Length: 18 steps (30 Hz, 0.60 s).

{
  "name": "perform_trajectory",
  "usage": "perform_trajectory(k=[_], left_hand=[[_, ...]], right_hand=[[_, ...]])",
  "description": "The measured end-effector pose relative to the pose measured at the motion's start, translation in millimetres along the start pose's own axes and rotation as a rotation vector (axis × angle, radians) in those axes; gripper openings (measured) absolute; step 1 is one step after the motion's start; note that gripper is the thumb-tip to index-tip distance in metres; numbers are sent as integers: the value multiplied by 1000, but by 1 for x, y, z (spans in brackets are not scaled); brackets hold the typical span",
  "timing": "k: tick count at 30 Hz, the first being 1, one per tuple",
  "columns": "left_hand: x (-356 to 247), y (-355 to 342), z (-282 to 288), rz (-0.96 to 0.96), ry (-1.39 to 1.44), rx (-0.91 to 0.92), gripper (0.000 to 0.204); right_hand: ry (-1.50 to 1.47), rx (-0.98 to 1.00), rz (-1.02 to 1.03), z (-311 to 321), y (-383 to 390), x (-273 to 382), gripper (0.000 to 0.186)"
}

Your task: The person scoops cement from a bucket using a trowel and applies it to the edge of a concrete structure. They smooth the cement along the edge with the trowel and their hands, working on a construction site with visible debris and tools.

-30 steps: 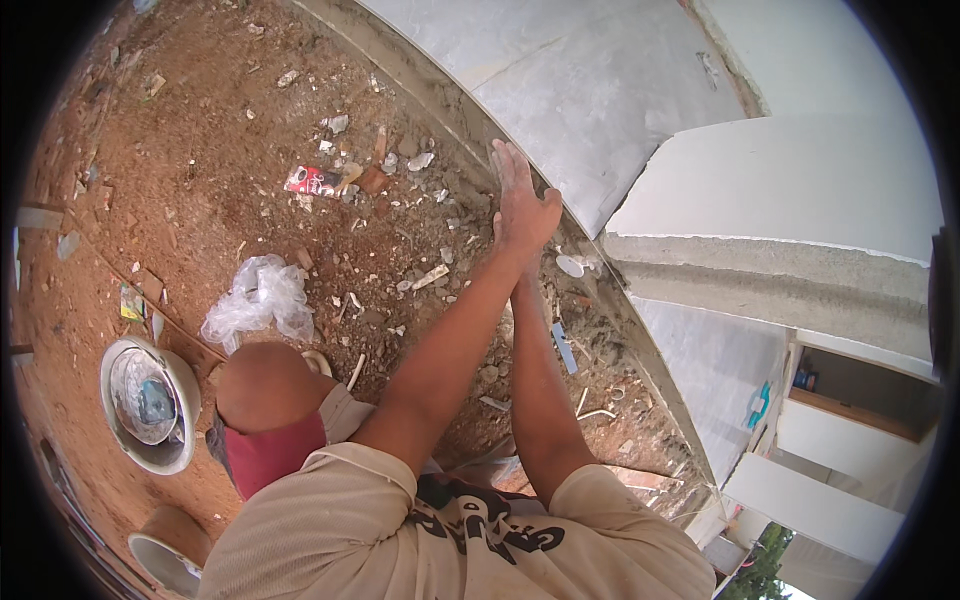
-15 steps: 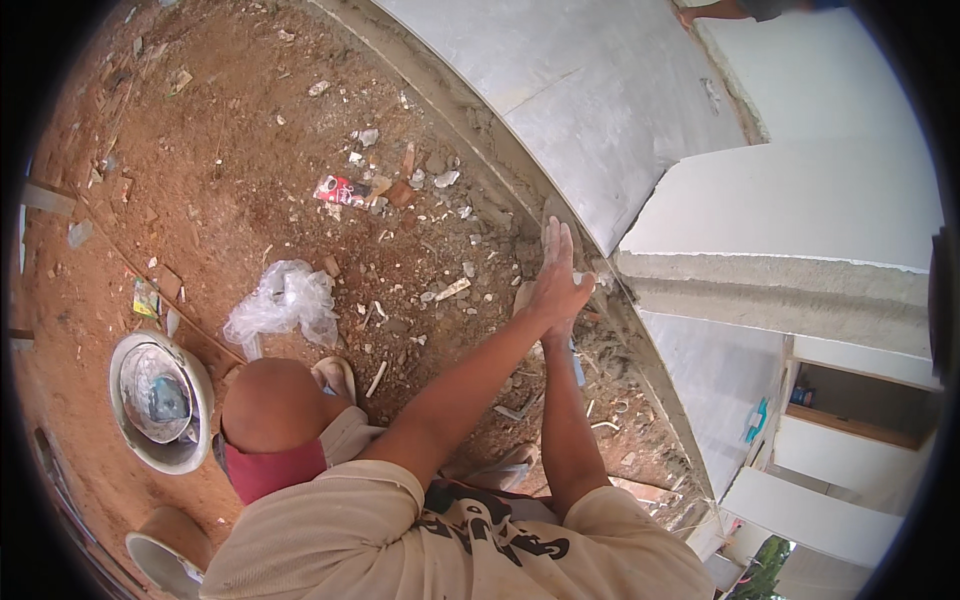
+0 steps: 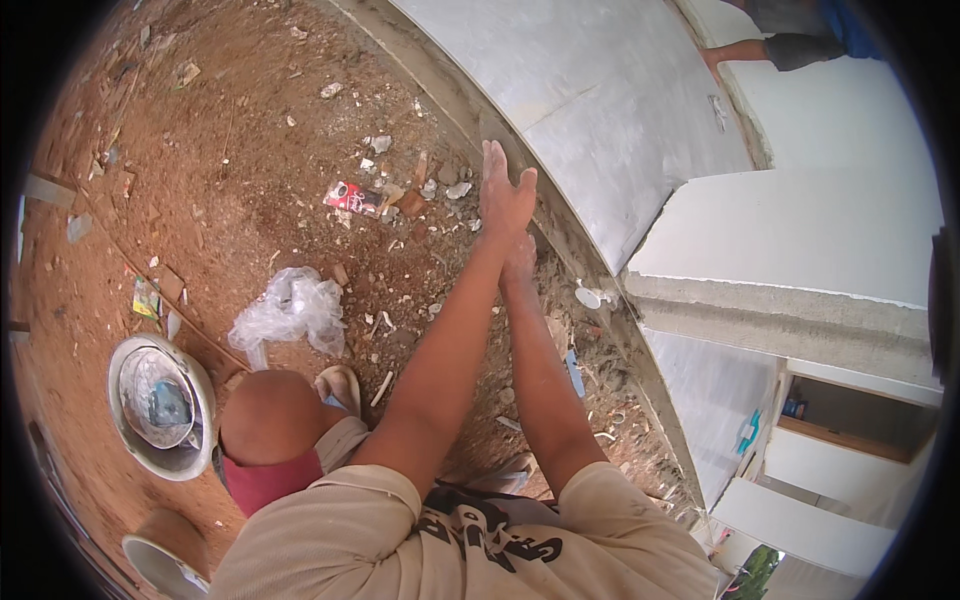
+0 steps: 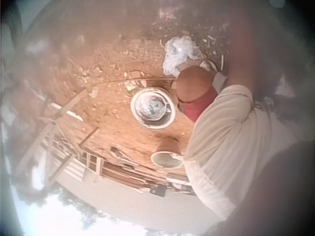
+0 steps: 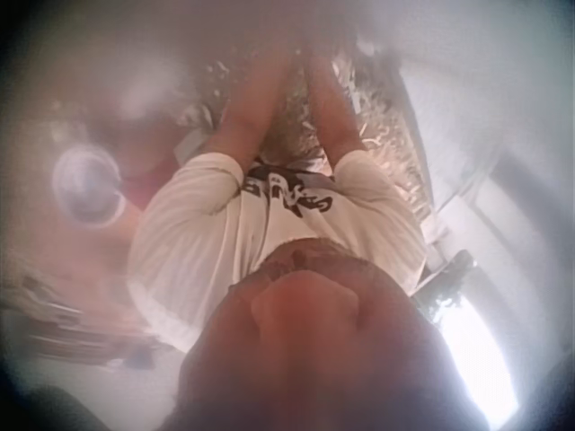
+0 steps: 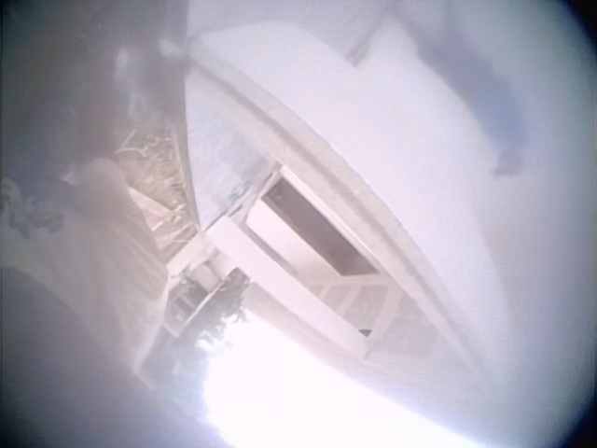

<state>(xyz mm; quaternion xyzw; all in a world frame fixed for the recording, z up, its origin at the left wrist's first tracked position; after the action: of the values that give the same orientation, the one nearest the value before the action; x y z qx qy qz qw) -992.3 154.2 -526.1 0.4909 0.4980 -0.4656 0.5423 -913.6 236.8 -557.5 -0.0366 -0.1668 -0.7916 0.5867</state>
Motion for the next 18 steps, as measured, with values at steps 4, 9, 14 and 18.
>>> perform_trajectory(k=[4, 9, 14, 18], left_hand=[[-6, -1, -15, 20, 0, 134, 85], [4, 2, -24, -9, -104, 134, 89], [1, 28, -48, -24, -90, 217, 95], [12, 70, -67, -103, -86, 237, 95]], right_hand=[[-69, -144, -16, -17, -5, -22, 31], [-20, -87, -18, -23, -6, -27, 34], [-24, -37, -123, -10, 11, -54, 42], [-192, -139, -124, 9, 59, -65, 48]])
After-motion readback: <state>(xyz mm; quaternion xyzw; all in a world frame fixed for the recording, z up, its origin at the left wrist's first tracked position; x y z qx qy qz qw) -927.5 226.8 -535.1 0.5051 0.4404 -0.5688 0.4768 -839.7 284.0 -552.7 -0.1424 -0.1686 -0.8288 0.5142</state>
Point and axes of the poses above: each hand's wrist, its own y-axis away from the middle knuckle, its own z-axis out of the back of the hand, x = y × z, the point moved 9 cm from there along -y, towards the middle knuckle, and after that the axes turned 2 degrees about -y, right-handed, at the moved point
